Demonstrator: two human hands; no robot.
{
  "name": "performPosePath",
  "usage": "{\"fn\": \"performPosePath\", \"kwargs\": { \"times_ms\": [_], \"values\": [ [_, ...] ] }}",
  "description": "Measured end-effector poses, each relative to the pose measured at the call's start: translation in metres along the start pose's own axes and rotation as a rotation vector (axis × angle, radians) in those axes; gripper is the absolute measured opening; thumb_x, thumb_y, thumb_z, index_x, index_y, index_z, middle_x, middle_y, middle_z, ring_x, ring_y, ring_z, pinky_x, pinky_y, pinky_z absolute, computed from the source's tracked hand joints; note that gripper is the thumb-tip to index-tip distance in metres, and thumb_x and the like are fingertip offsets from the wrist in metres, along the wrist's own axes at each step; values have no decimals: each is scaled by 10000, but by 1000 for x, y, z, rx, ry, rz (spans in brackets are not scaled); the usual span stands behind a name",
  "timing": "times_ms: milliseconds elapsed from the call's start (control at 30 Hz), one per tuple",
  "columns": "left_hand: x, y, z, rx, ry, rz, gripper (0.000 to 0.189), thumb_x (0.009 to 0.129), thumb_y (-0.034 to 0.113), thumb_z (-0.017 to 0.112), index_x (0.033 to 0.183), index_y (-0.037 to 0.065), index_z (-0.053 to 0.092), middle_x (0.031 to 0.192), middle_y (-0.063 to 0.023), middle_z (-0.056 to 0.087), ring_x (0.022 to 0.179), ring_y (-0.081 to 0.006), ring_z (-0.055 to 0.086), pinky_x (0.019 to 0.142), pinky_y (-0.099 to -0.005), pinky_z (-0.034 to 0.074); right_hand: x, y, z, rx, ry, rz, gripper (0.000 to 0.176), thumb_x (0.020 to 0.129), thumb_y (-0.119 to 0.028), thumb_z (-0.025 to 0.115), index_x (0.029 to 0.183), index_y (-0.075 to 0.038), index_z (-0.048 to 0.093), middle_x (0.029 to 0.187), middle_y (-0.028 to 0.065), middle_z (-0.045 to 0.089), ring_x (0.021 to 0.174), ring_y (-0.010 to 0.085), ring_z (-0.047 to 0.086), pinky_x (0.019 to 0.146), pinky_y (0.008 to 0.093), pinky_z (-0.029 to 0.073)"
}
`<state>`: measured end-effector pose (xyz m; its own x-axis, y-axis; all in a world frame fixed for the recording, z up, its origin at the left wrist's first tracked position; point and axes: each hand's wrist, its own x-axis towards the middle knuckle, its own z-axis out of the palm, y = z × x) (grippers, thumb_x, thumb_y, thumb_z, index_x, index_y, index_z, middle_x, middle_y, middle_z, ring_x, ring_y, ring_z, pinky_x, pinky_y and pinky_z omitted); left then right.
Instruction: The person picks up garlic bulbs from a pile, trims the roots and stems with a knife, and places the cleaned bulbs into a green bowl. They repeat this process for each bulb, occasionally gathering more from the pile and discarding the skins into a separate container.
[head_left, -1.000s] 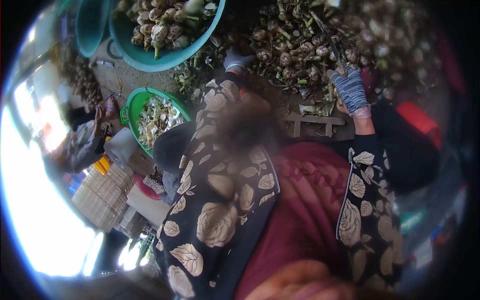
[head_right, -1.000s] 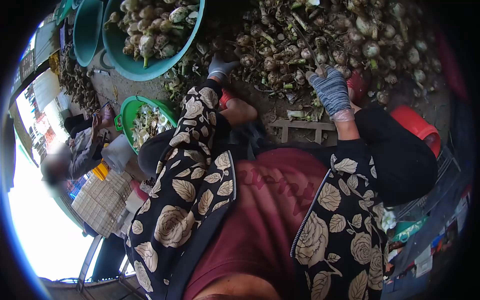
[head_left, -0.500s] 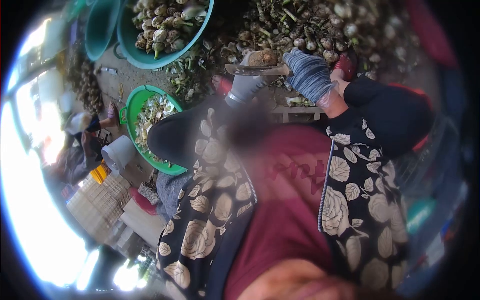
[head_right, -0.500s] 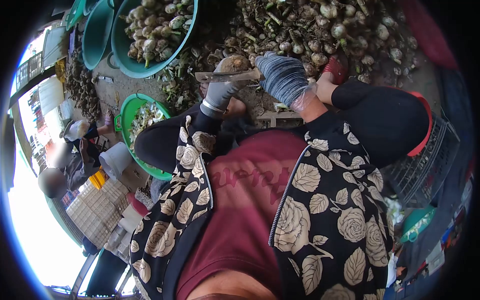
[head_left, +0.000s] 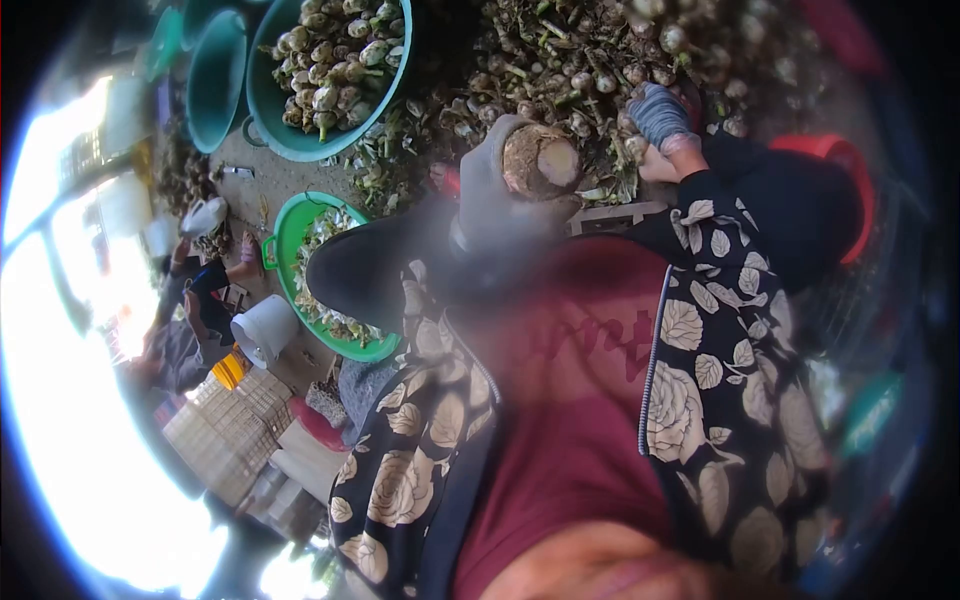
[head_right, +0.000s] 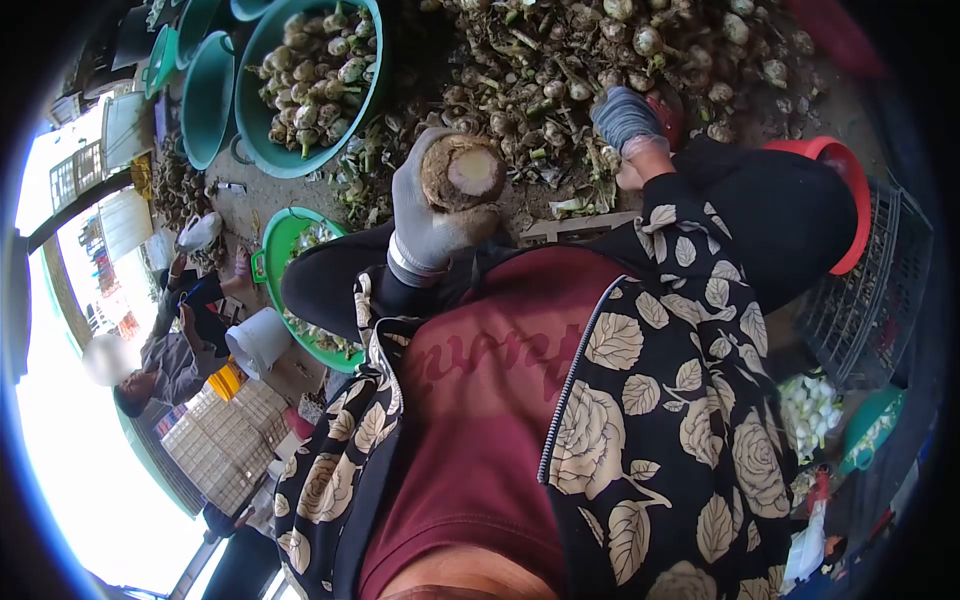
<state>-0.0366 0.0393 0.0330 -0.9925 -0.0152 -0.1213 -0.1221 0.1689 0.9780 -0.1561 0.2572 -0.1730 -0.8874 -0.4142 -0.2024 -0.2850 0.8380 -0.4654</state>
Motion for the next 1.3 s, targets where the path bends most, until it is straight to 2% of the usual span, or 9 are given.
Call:
{"fn": "performPosePath", "kwargs": {
  "times_ms": [233,333,433,533,600,833,967,1100,1300],
  "values": [
    [10,-43,-1,609,54,131,735,523,167,771,1165,37,437,1103,-149,499,1032,-270,509,822,-351,452,-33,-98,-42,1669,-477,445,279,818,-223,651,1022,-45,588,712,29,615,514,76,531,412,241,421],
    [11,-52,12,739,180,332,797,615,217,758,1285,77,350,1227,-145,428,1200,-264,374,880,-405,421,-41,-115,-51,1467,-480,174,312,805,-195,664,1060,-37,580,789,36,627,605,103,572,518,250,474],
    [4,-69,22,-728,359,-124,619,788,253,644,1299,81,339,1250,-123,417,1178,-242,407,895,-403,417,-38,-133,-43,1182,49,-208,345,787,-168,679,1084,-29,574,861,49,629,741,134,599,668,257,493],
    [-2,-118,3,-276,-3,-303,443,877,243,534,1247,44,396,1074,-81,553,1022,-202,537,830,-321,459,-44,-140,-46,1004,49,-228,333,749,-150,709,1038,-25,601,868,69,633,817,143,592,743,267,474],
    [0,-120,3,-783,155,-447,392,840,223,585,1154,10,485,891,-50,619,802,-161,605,736,-274,484,-43,-134,-42,922,118,-146,257,727,-173,702,919,-25,620,813,96,620,761,189,605,688,312,482],
    [12,-89,-13,408,97,-224,385,690,130,665,1041,6,568,828,-28,592,762,-111,558,712,-269,459,-28,-124,-31,166,-90,-123,234,696,-237,646,835,-55,600,811,155,590,792,339,582,692,431,472],
    [9,-85,-59,231,357,-45,406,703,183,674,1061,34,556,843,-48,596,748,-168,566,727,-281,448,-15,-55,34,35,-441,319,334,726,-276,633,916,-3,609,775,226,597,756,395,568,702,426,452],
    [40,-51,-156,-967,684,80,365,846,291,568,1111,75,439,977,-127,544,854,-254,585,711,-370,501,-19,-70,9,354,-261,394,328,748,-297,638,904,-9,618,700,168,614,648,307,584,625,378,458],
    [69,-236,-120,-111,750,-406,273,733,216,643,845,-21,563,788,-137,617,736,-292,605,686,-377,494,-32,-86,3,708,-289,508,233,787,-273,637,841,-48,606,533,33,542,430,148,522,394,307,400]
  ]
}}
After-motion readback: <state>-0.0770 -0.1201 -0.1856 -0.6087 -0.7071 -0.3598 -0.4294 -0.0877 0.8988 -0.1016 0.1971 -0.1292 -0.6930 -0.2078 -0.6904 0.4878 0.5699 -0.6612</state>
